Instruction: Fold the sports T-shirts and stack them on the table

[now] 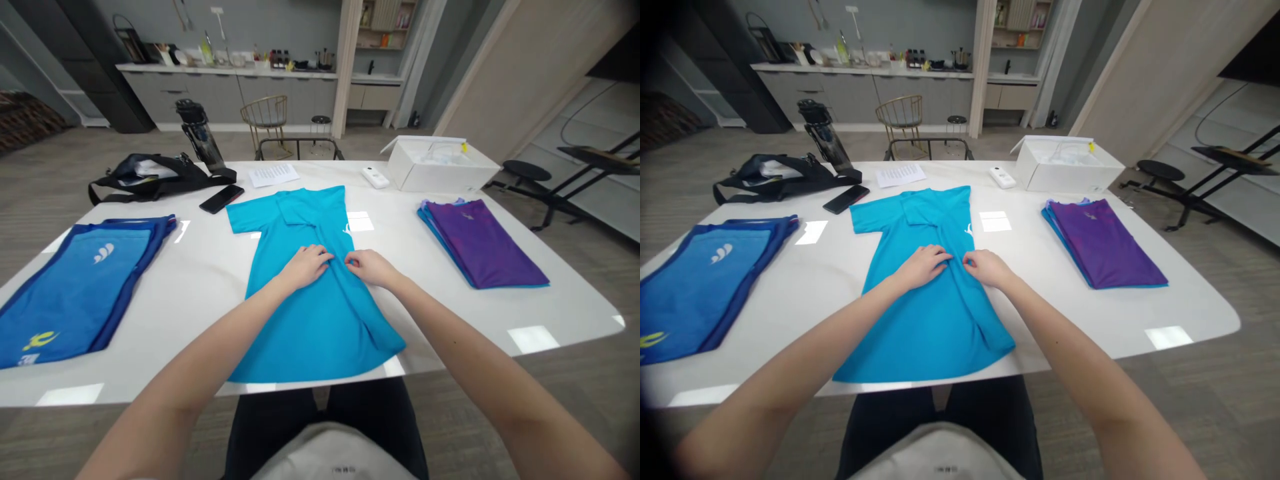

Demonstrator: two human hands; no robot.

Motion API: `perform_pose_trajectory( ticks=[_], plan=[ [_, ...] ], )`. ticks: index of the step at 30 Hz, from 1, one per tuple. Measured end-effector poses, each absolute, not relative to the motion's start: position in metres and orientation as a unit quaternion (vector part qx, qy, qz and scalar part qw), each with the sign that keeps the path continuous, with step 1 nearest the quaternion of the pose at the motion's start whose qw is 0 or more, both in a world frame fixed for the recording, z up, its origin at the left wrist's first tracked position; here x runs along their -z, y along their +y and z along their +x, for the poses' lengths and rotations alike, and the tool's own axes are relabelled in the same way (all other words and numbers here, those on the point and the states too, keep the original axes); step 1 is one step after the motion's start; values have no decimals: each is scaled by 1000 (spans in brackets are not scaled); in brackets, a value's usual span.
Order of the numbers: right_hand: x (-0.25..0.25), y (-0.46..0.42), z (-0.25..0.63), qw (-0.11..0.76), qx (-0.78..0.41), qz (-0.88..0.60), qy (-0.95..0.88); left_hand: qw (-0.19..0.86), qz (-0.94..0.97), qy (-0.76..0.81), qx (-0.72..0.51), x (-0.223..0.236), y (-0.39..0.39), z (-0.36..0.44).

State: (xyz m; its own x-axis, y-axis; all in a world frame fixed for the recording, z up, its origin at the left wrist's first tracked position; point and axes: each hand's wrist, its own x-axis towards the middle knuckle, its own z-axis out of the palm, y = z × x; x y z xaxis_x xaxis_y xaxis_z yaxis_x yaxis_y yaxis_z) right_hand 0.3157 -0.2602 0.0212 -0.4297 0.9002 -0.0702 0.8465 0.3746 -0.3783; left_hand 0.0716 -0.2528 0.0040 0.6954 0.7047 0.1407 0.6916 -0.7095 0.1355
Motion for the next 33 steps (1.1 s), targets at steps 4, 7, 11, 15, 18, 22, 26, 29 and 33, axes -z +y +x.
perform_pose_trajectory(
  ticks=[4,7,11,15,18,22,26,29,33],
  plan=[
    [-17,-310,334,97,-191,-540,-814,27,936,338,-94,-7,-303,92],
    [-11,-346,349,122,-212,-540,-806,20,948,302,-98,-8,-341,107],
    [-7,-386,361,155,-237,-534,-796,7,957,267,-111,-6,-382,123],
    [-12,-419,366,180,-259,-524,-791,20,953,272,-134,-3,-402,130],
    [-20,-441,367,203,-264,-522,-785,90,919,328,-199,-7,-406,130],
    [-24,-463,358,198,-176,-546,-795,202,844,384,-315,-16,-418,127],
    [-16,-474,345,184,-125,-583,-781,199,790,482,-322,-17,-449,128],
    [-9,-479,341,245,-171,-611,-733,135,816,506,-246,-9,-468,131],
    [-4,-485,343,289,-207,-629,-691,65,847,486,-207,1,-472,134]
  ],
)
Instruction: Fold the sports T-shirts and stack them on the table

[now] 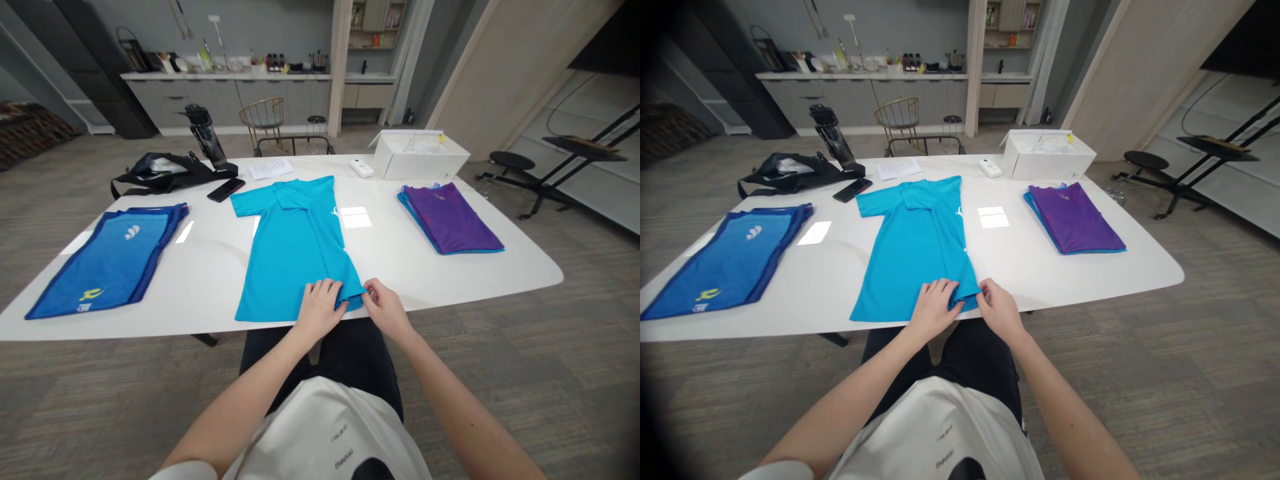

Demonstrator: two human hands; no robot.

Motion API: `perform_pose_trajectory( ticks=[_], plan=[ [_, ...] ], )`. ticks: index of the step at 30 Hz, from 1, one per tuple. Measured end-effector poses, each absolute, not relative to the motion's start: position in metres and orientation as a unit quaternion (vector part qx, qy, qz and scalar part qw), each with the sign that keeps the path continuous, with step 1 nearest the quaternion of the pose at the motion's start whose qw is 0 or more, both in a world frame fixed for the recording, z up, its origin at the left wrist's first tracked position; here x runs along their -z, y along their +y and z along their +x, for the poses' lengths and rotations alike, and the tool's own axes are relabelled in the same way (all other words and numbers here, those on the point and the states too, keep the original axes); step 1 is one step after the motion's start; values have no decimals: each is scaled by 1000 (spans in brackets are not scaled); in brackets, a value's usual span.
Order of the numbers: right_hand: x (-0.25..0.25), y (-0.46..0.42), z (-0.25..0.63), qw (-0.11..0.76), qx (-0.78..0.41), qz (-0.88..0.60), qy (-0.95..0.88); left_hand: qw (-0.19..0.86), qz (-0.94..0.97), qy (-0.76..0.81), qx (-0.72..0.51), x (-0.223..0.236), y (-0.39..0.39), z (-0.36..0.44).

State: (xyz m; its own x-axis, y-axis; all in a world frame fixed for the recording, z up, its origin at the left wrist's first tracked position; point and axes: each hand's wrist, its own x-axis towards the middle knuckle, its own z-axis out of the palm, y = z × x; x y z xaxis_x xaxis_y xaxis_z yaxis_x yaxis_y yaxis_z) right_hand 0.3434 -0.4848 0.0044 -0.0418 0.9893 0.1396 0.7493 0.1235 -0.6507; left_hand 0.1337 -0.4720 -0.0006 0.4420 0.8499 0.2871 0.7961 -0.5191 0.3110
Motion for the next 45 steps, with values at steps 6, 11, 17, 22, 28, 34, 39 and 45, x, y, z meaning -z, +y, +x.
perform_pose_trajectory(
  ticks=[6,11,17,22,28,34,39,45],
  plan=[
    [-7,-496,326,248,-104,-602,-752,1,863,447,-236,-6,-470,124],
    [0,-501,312,197,-17,-654,-730,-56,878,424,-213,-22,-477,103],
    [4,-508,316,242,-17,-632,-736,-79,895,402,-178,-32,-483,72],
    [8,-512,321,230,-31,-548,-803,-73,904,392,-154,-16,-490,57],
    [15,-518,333,199,-48,-515,-832,-57,905,389,-160,-1,-500,51],
    [14,-524,341,197,-64,-495,-844,-29,899,398,-181,1,-510,51],
    [8,-524,345,207,-51,-477,-853,41,909,371,-186,-10,-515,50],
    [0,-507,339,208,-51,-465,-859,37,895,397,-200,-16,-507,44]
  ],
)
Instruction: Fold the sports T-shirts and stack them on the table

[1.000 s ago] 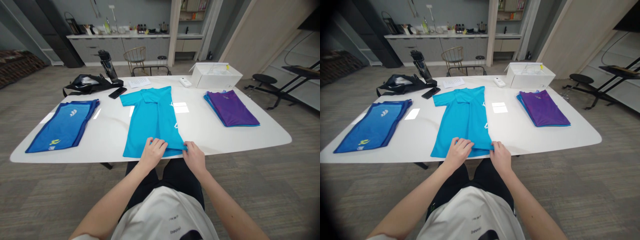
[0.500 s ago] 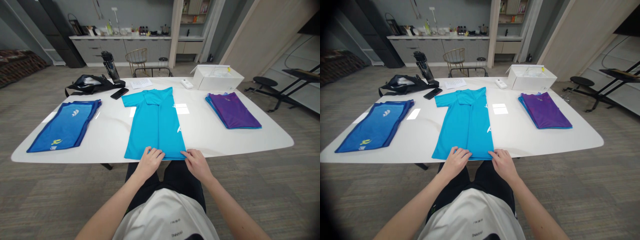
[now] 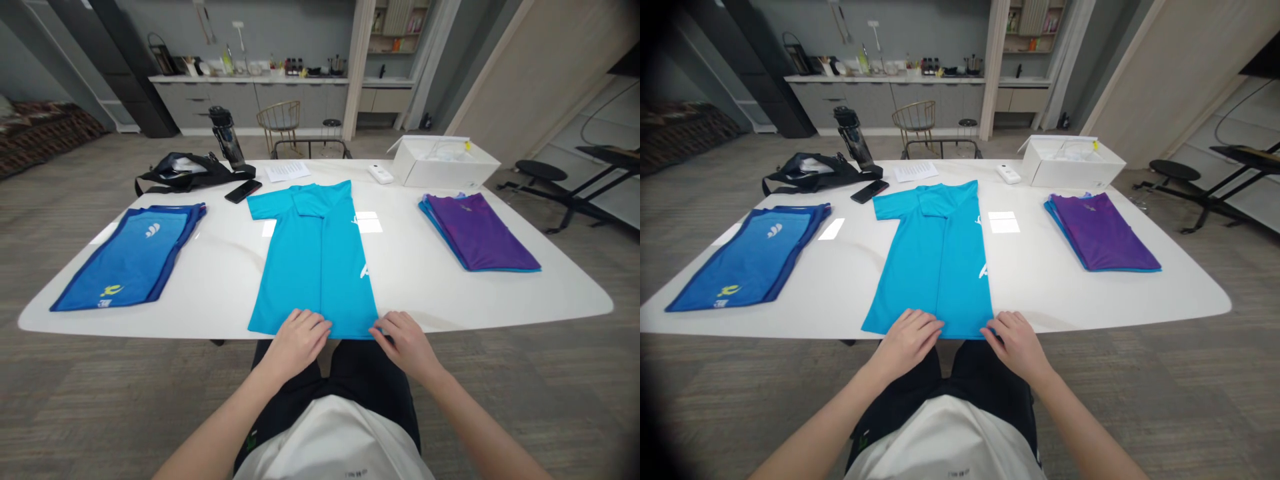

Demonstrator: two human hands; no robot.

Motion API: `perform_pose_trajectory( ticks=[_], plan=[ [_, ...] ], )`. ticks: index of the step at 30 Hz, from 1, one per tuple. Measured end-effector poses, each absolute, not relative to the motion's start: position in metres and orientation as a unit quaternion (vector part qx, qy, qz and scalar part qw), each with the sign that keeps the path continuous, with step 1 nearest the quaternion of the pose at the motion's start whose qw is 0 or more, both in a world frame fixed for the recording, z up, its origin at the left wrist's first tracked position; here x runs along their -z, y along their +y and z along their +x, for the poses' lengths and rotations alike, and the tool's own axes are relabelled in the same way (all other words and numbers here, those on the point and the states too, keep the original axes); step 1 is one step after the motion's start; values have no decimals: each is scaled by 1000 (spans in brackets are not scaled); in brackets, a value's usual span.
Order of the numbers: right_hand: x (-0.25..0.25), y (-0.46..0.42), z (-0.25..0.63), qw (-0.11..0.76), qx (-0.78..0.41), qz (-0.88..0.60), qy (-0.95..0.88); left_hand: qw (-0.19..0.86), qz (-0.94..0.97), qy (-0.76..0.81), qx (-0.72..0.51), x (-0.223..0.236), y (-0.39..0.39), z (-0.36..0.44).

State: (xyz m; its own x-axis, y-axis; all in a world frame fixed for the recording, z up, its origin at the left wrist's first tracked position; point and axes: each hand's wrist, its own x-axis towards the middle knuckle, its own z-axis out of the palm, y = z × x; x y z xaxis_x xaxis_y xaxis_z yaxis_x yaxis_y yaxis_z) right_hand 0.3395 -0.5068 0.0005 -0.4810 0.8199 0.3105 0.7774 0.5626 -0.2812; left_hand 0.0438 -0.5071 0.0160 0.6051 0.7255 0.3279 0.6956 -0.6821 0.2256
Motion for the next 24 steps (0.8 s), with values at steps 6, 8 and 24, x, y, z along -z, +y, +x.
perform_pose_trajectory(
  ticks=[6,8,24],
  plan=[
    [-25,-467,334,176,-128,-449,-866,120,917,346,-160,-30,-485,29],
    [-37,-439,330,175,-176,-464,-850,162,896,375,-176,-40,-456,13],
    [-34,-68,184,166,-180,-537,-807,50,639,767,-28,-36,-106,-147]
  ],
)
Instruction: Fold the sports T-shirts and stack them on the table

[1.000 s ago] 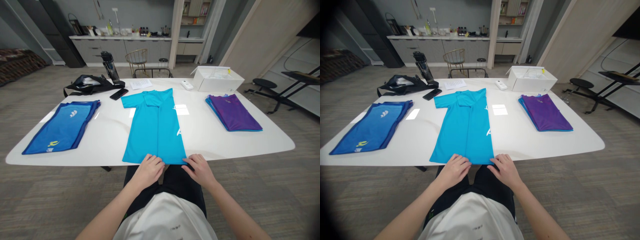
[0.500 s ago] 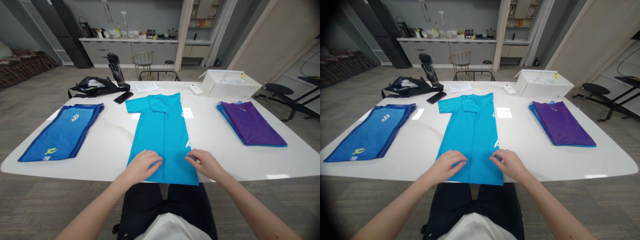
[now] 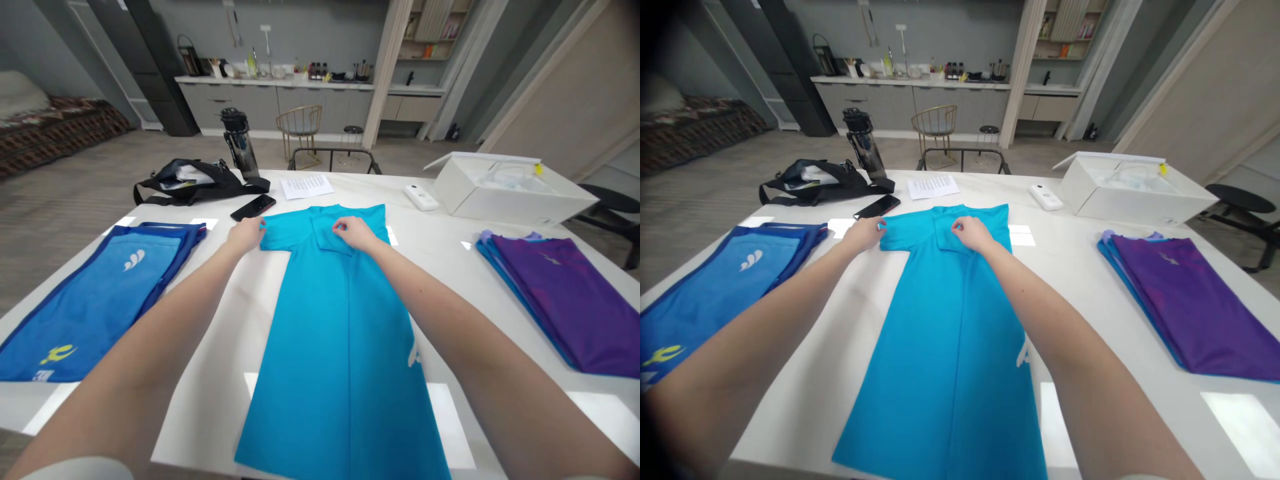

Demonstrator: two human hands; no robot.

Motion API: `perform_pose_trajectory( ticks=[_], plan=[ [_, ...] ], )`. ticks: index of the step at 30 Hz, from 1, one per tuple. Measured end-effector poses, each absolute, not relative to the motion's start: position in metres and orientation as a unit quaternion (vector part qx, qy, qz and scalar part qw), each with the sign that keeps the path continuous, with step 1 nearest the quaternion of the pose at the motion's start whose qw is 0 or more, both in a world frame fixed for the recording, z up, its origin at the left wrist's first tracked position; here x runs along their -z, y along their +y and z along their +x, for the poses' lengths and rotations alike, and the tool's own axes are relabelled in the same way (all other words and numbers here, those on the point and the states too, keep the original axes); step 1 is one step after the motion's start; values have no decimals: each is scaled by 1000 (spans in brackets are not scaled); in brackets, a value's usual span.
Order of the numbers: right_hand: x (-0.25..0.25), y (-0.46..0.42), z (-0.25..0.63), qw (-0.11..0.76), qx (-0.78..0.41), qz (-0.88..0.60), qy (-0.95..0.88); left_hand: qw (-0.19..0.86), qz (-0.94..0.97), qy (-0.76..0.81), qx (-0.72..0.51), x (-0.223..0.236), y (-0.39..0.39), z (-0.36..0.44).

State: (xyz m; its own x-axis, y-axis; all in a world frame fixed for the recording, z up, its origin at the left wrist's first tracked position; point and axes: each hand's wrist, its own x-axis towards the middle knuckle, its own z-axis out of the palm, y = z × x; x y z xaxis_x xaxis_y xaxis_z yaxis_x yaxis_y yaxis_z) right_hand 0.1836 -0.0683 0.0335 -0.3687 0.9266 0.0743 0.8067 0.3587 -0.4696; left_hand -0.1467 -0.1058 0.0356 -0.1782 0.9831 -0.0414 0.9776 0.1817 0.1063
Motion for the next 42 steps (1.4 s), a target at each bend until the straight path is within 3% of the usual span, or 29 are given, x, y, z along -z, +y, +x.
perform_pose_trajectory(
  ticks=[10,19,25,29,35,37,40,42],
  plan=[
    [-13,71,144,126,-157,-543,-816,9,680,728,83,-31,-40,-169],
    [6,103,152,115,-182,-505,-836,41,632,774,31,-39,-45,-171],
    [-6,104,178,188,-202,-467,-840,178,673,693,-186,-114,-74,-150],
    [-18,104,206,226,-226,-450,-833,258,702,617,-246,-164,-97,-85],
    [-24,85,264,241,-223,-510,-795,367,761,485,-225,-150,-99,30],
    [-26,68,287,232,-208,-539,-783,330,778,502,-183,-129,-82,41],
    [-27,31,314,219,-206,-542,-785,162,800,569,-106,-96,-42,28],
    [-26,-1,325,211,-212,-532,-792,115,804,579,-69,-77,-11,13]
  ],
)
